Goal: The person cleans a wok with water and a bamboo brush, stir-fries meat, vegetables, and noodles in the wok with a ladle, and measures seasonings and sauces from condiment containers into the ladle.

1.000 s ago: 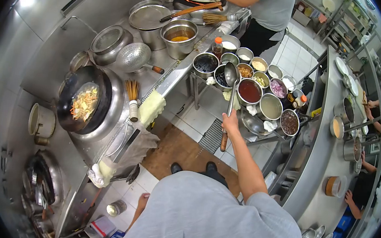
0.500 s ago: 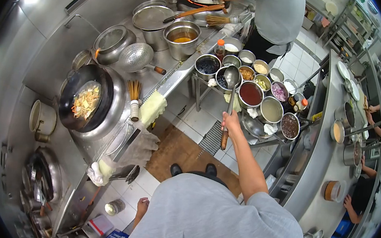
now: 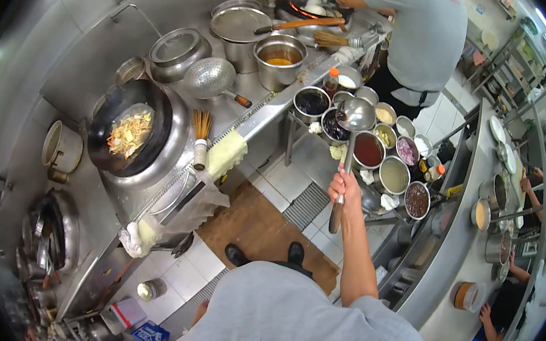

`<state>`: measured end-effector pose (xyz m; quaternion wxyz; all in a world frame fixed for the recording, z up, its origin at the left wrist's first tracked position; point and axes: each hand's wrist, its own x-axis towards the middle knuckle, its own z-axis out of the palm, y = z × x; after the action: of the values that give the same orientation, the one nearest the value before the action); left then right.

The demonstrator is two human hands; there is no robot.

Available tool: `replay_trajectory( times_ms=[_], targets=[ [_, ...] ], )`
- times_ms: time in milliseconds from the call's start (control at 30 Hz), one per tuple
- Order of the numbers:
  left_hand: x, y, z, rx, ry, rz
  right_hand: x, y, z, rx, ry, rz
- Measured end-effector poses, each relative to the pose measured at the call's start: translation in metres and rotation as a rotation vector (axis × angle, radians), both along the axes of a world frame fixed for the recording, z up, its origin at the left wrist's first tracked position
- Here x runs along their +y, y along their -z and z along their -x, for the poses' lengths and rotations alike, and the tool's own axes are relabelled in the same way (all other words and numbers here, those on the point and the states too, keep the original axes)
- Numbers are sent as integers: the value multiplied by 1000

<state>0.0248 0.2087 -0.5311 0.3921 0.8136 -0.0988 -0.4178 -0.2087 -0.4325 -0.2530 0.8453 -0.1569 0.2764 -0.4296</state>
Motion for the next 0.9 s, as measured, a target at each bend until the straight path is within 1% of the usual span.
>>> replay_trajectory(
  times_ms=[33, 67, 100, 167, 233, 267, 300, 333, 367, 400, 433, 500, 567, 600, 633, 667, 700, 733, 767, 800, 833, 867, 900],
  targets=[
    [9, 13, -3, 7, -7, 11, 11, -18, -11, 2, -7, 20],
    [17, 21, -7, 34, -35, 34, 22, -40, -25, 205, 13, 119],
    [22, 27, -13, 114, -107, 83, 30, -64, -41, 404, 30, 227],
    [31, 31, -32, 388, -352, 216, 45, -103, -78, 453, -29, 426],
    [21, -1, -73, 32, 13, -49, 57, -132, -124, 426, -148, 571],
    [28, 34, -94, -259, 115, -73, 79, -160, -157, 369, -163, 607],
    [21, 22, -108, 134, -160, 20, 104, -179, -189, 304, -189, 634],
    [3, -6, -115, 45, -254, 57, 110, -165, -211, 221, -379, 680],
    [-5, -18, -131, 77, -347, 92, 125, -155, -237, 173, -542, 616],
    [-16, -43, -143, 56, -381, 92, 140, -142, -266, 254, -620, 631],
    [-22, -56, -155, 50, -404, 119, 154, -131, -287, 341, -680, 642],
    [-18, -64, -170, 49, -429, 148, 179, -132, -335, 422, -793, 778],
    [-12, -73, -181, 23, -423, 158, 182, -129, -385, 423, -961, 785],
    [-3, -73, -184, 11, -431, 148, 181, -122, -409, 417, -963, 787],
    [8, -73, -184, 5, -436, 150, 178, -112, -433, 477, -1046, 791],
    [19, -70, -183, 3, -515, 141, 175, -104, -456, 540, -1132, 797],
    [30, -66, -177, 5, -597, 131, 170, -97, -475, 538, -1140, 806],
    [43, -59, -170, 21, -674, 165, 164, -90, -491, 666, -1145, 999],
    [51, -61, -158, 30, -760, 135, 157, -79, -505, 793, -1140, 1193],
    [63, -51, -143, 9, -838, 192, 150, -58, -522, 1045, -971, 1545],
    [70, -48, -126, 20, -890, 187, 143, -34, -532, 1040, -975, 1556],
    [75, -46, -110, 27, -941, 184, 134, -12, -540, 1147, -743, 1805],
    [81, -31, -93, 76, -992, 163, 127, 6, -546, 1239, -481, 2033]
  ],
)
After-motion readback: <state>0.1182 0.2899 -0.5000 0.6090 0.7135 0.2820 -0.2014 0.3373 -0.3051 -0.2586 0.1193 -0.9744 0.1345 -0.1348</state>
